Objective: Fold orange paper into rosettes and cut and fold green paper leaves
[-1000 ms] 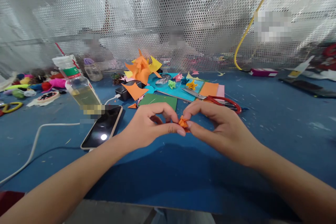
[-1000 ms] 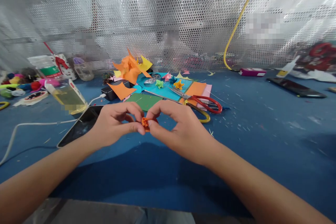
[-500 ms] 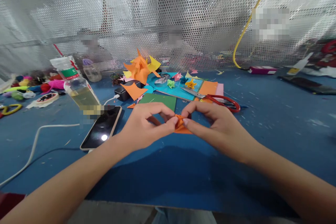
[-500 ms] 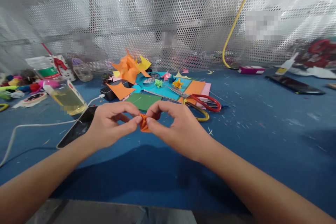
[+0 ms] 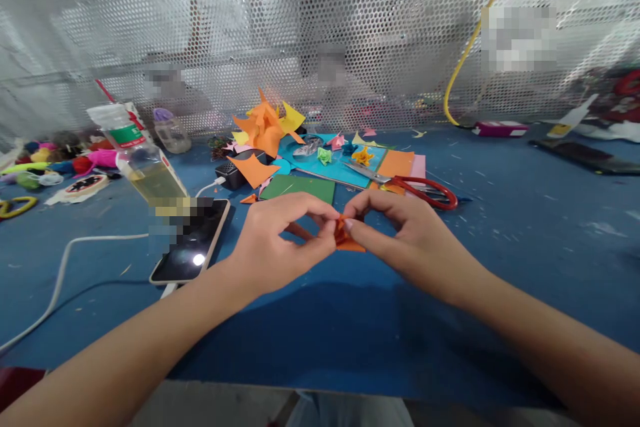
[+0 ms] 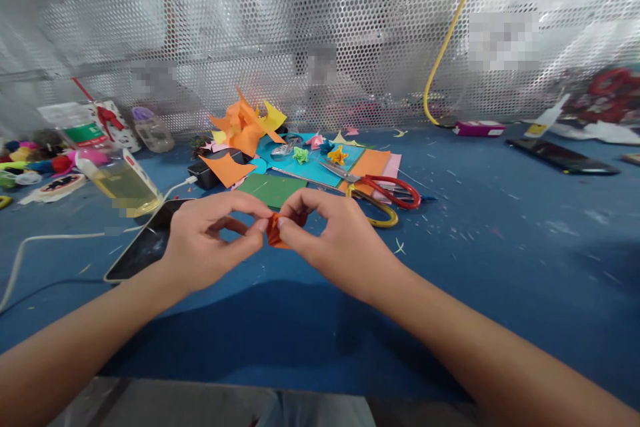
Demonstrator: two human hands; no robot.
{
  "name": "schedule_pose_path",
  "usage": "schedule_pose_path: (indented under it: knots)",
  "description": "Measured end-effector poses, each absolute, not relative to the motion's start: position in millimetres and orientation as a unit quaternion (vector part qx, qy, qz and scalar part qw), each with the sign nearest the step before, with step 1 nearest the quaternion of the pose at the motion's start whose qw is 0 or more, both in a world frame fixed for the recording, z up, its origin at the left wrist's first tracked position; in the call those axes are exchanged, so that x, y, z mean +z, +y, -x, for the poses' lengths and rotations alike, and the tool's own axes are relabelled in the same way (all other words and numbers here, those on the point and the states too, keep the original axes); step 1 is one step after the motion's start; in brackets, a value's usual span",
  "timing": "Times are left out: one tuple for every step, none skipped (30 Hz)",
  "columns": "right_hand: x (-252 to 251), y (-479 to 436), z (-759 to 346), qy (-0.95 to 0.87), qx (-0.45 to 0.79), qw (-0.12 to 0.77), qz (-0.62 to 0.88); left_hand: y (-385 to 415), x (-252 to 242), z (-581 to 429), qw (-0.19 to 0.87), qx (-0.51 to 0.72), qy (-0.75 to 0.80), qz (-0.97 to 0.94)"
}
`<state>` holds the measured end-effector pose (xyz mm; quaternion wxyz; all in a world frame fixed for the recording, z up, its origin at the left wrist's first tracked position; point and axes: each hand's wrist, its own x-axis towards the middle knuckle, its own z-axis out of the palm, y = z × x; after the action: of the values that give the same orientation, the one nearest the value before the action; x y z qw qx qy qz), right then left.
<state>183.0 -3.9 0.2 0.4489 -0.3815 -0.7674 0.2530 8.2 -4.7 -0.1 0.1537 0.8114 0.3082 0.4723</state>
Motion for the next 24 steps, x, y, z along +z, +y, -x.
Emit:
schedule_pose_path:
  knots:
    - [0.2, -3.7, -183.1, -0.768, 0.253, 0.448, 0.382, -4.3, 1.0, -7.9, 0.163, 0.469, 0.3, -0.814]
    - [0.4, -3.8, -183.4, -0.768, 0.253, 0.448, 0.382, -3.9, 1.9, -7.6, 0.171, 0.467, 0.297, -0.815]
    - [0.8, -4.1, -183.7, -0.767, 0.253, 0.448, 0.385, -3.5, 2.5, -7.3, 0.176, 0.464, 0.297, -0.816]
    - [1.4, -4.6, -184.0, -0.765, 0.252, 0.447, 0.389, -3.1, 3.0, -7.2, 0.178, 0.462, 0.298, -0.816]
    - [2.0, -5.2, -184.4, -0.764, 0.251, 0.446, 0.393, -2.9, 3.1, -7.2, 0.179, 0.46, 0.302, -0.815]
    - [2.6, -5.8, -184.6, -0.764, 0.25, 0.444, 0.397, -2.7, 3.0, -7.3, 0.182, 0.462, 0.307, -0.812]
    - [3.2, -6.3, -184.7, -0.764, 0.25, 0.442, 0.399, -2.7, 2.9, -7.5, 0.191, 0.464, 0.316, -0.805]
    - [3.7, -6.6, -184.8, -0.764, 0.249, 0.439, 0.401, -2.8, 2.7, -7.8, 0.206, 0.467, 0.327, -0.795]
    - [4.0, -6.7, -184.7, -0.765, 0.248, 0.439, 0.401, -2.8, 2.6, -8.1, 0.227, 0.47, 0.339, -0.783]
    - [4.2, -6.6, -184.5, -0.766, 0.245, 0.441, 0.4, -2.8, 2.7, -8.4, 0.249, 0.472, 0.352, -0.769]
    - [4.2, -6.3, -184.3, -0.766, 0.241, 0.442, 0.399, -2.7, 2.9, -8.8, 0.27, 0.472, 0.364, -0.756]
    - [4.1, -5.9, -184.1, -0.768, 0.234, 0.445, 0.398, -2.6, 3.3, -9.1, 0.29, 0.473, 0.373, -0.744]
    - [3.8, -5.5, -183.9, -0.769, 0.224, 0.448, 0.397, -2.3, 3.9, -9.3, 0.306, 0.476, 0.38, -0.732]
    - [3.4, -5.1, -183.9, -0.772, 0.212, 0.452, 0.395, -2.1, 4.6, -9.5, 0.32, 0.48, 0.384, -0.721]
    - [3.0, -4.8, -184.0, -0.774, 0.199, 0.456, 0.391, -2.0, 5.3, -9.7, 0.332, 0.482, 0.386, -0.713]
    - [2.4, -4.5, -184.2, -0.777, 0.186, 0.46, 0.388, -2.0, 5.9, -9.7, 0.342, 0.483, 0.386, -0.707]
    - [1.8, -4.3, -184.5, -0.779, 0.176, 0.464, 0.383, -2.1, 6.4, -9.7, 0.348, 0.483, 0.386, -0.704]
    - [1.3, -4.2, -184.9, -0.782, 0.169, 0.464, 0.379, -2.5, 6.6, -9.6, 0.35, 0.483, 0.385, -0.704]
    - [0.8, -4.1, -185.4, -0.785, 0.166, 0.463, 0.375, -3.1, 6.6, -9.4, 0.347, 0.481, 0.384, -0.708]
    - [0.4, -4.1, -185.8, -0.788, 0.166, 0.461, 0.372, -3.8, 6.4, -9.2, 0.341, 0.478, 0.383, -0.713]
    - [0.1, -4.1, -186.3, -0.79, 0.169, 0.457, 0.371, -4.5, 6.1, -9.0, 0.333, 0.474, 0.381, -0.72]
    - [0.0, -4.0, -186.6, -0.791, 0.171, 0.455, 0.371, -5.3, 5.7, -8.8, 0.325, 0.471, 0.379, -0.727]
    - [0.0, -4.0, -186.8, -0.791, 0.173, 0.454, 0.371, -6.0, 5.4, -8.7, 0.32, 0.467, 0.376, -0.734]
    - [0.1, -3.8, -187.0, -0.791, 0.173, 0.454, 0.372, -6.5, 5.2, -8.8, 0.317, 0.463, 0.374, -0.738]
